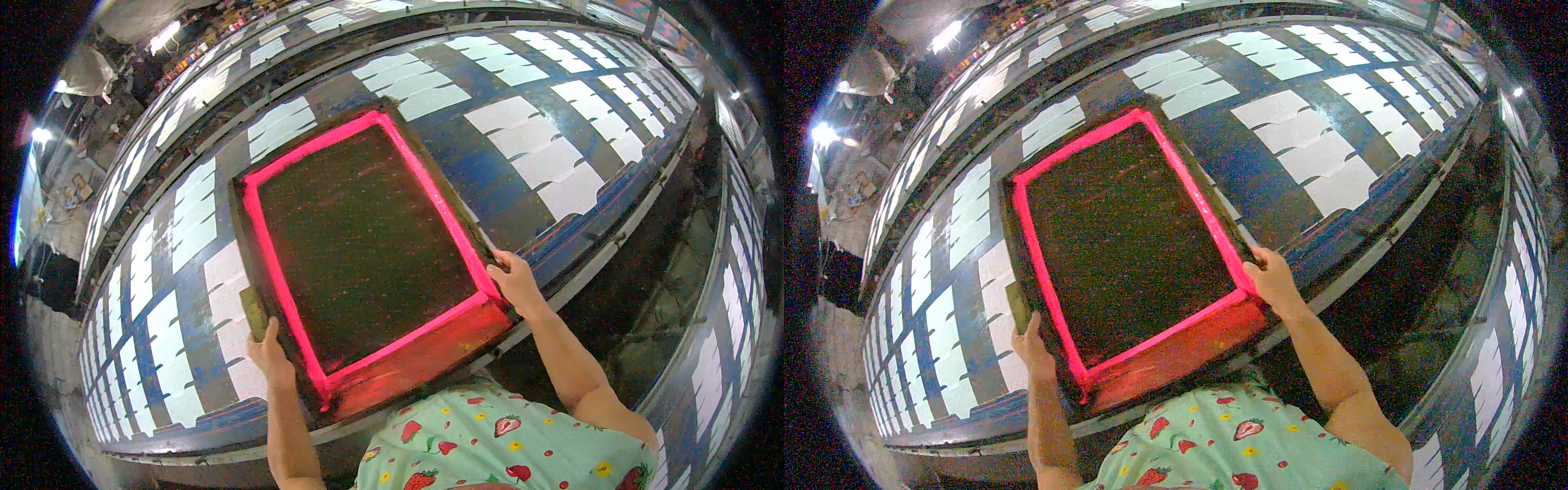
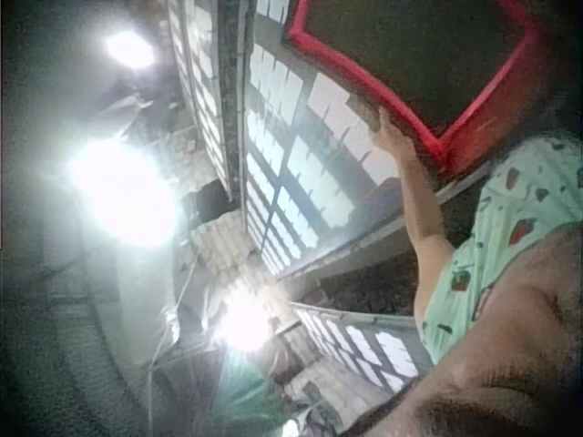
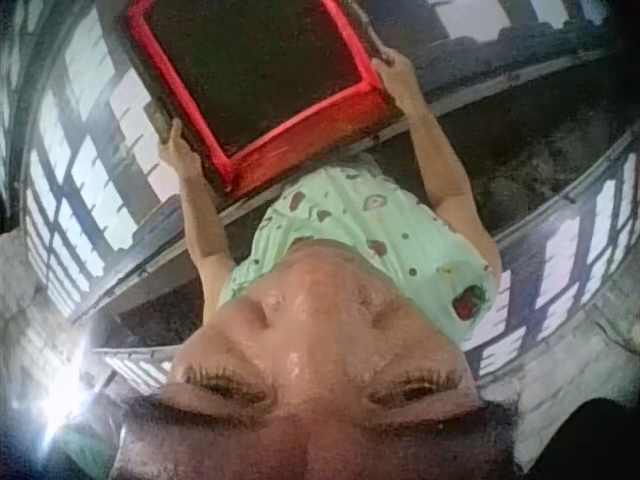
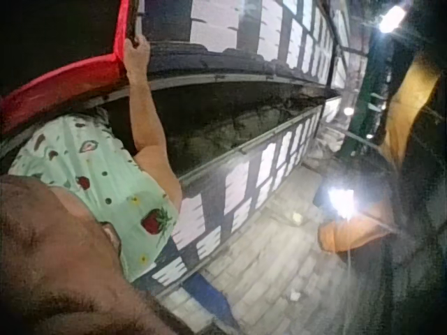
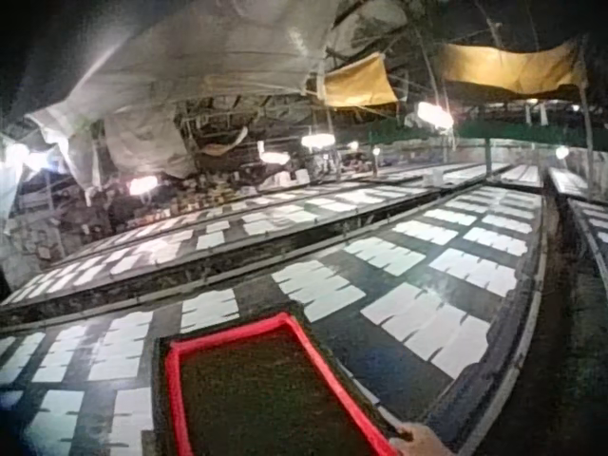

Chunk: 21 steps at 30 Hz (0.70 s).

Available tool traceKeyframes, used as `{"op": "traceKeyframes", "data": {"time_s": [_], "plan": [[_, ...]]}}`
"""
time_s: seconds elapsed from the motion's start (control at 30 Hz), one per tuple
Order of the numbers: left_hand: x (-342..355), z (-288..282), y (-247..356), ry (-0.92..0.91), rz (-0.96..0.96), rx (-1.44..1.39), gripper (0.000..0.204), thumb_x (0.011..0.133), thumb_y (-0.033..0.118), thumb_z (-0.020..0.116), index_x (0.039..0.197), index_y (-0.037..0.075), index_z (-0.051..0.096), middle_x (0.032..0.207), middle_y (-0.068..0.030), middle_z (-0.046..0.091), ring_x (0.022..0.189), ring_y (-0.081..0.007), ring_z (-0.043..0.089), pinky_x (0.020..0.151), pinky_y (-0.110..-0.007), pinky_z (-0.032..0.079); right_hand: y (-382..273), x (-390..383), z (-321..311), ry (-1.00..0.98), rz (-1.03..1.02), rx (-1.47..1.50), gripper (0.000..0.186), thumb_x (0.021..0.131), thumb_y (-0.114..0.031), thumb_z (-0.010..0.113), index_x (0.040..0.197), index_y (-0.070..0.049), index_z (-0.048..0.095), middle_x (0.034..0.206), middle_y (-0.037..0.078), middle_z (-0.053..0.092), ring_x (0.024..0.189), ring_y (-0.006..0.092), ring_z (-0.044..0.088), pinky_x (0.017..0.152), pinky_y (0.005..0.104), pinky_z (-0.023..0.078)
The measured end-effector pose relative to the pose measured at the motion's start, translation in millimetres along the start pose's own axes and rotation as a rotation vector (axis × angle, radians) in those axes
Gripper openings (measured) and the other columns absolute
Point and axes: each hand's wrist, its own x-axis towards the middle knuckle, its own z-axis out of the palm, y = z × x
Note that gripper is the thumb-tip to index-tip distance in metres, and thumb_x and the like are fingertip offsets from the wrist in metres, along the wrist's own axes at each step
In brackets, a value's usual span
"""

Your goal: The person repeatedly uses a squeegee to pull a dark viscous substance across a pink-framed screen printing mesh. The person moves the screen along a long table and repositions it multiple times while continuing the squeegee strokes.

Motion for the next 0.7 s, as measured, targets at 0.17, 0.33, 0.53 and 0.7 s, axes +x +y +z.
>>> {"op": "traceKeyframes", "data": {"time_s": [0.17, 0.33, 0.53, 0.7], "plan": [[-45, 69, -18, 0.011, -0.005, -0.032, 0.032, 0.095, 0.005, 0.083, 0.124, -0.002, 0.073, 0.112, -0.0091, 0.077, 0.096, -0.0196, 0.072, 0.087, -0.036, 0.058, 37, 35, -66, 0.067, 0.006, 0.002, 0.048, 0.099, -0.015, 0.076, 0.141, 0.006, 0.070, 0.123, 0.016, 0.080, 0.108, 0.0236, 0.074, 0.099, 0.0369, 0.057], [-59, 106, -27, 0.025, -0.006, -0.041, 0.034, 0.093, 0.004, 0.085, 0.125, -0.003, 0.072, 0.114, -0.0091, 0.077, 0.095, -0.0194, 0.072, 0.087, -0.036, 0.058, 57, 58, -101, 0.015, 0.036, 0.128, 0.045, 0.102, -0.007, 0.073, 0.144, 0.008, 0.068, 0.131, 0.012, 0.077, 0.113, 0.0165, 0.070, 0.100, 0.0323, 0.055], [-64, 119, -36, 0.052, 0.058, 0.059, 0.034, 0.092, 0.007, 0.087, 0.122, -0.002, 0.073, 0.111, -0.0082, 0.077, 0.096, -0.0190, 0.072, 0.088, -0.036, 0.057, 63, 67, -122, 0.013, 0.062, 0.068, 0.048, 0.097, -0.016, 0.077, 0.140, 0.006, 0.071, 0.126, 0.018, 0.078, 0.114, 0.0282, 0.073, 0.103, 0.0390, 0.056], [-60, 118, -45, 0.026, 0.046, 0.042, 0.034, 0.090, 0.010, 0.089, 0.118, -0.003, 0.074, 0.108, -0.0081, 0.077, 0.093, -0.0190, 0.070, 0.086, -0.037, 0.056, 15, 16, -119, -0.028, -0.521, -0.636, 0.054, 0.092, -0.023, 0.081, 0.141, -0.003, 0.069, 0.135, 0.024, 0.070, 0.131, 0.0415, 0.065, 0.111, 0.0529, 0.052]]}}
